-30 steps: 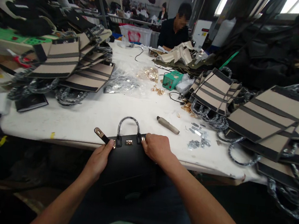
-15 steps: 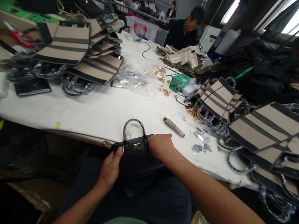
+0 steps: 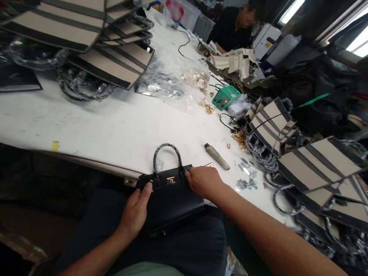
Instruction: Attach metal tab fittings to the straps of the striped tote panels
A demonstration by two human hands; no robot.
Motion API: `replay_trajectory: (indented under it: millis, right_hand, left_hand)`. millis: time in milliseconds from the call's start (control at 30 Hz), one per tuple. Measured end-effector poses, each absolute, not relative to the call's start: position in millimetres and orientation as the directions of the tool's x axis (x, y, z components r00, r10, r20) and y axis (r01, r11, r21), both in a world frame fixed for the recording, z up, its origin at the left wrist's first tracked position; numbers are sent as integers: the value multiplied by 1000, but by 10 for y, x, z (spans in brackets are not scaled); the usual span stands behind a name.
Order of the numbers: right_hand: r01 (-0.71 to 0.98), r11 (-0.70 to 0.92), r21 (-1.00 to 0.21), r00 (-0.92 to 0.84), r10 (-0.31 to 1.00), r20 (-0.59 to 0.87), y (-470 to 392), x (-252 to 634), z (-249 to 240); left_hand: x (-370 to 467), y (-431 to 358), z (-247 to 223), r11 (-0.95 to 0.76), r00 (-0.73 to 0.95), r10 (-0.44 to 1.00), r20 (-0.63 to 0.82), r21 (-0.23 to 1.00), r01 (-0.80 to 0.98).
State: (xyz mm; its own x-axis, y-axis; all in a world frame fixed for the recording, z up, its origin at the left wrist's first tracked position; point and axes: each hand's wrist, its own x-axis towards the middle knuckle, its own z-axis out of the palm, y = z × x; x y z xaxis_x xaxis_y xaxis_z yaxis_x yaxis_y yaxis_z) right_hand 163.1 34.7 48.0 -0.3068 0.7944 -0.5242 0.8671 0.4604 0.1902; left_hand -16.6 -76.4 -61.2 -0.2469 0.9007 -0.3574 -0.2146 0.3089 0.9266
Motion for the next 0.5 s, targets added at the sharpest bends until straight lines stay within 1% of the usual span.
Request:
replay_trajectory:
  millis: [100, 200, 367, 500]
  right_hand:
    - [857, 476, 197, -314, 786, -533, 363, 1632, 451]
    - [881, 435, 185, -288, 805, -518, 360, 1633, 408]
    - [924, 364, 116, -257, 817, -516, 336, 1643, 351]
    - [938, 322, 130, -219, 839, -498, 304, 1631, 345]
  left_hand:
    - [-143, -761, -640, 291, -240, 915, -325, 942, -165]
    - [-118, -761, -675, 293, -243, 913, -329, 940, -172]
    - [-110, -762, -673, 331, -255, 894, -369, 926, -180]
    - [-122, -759, -675, 335, -243, 897, -369, 927, -169]
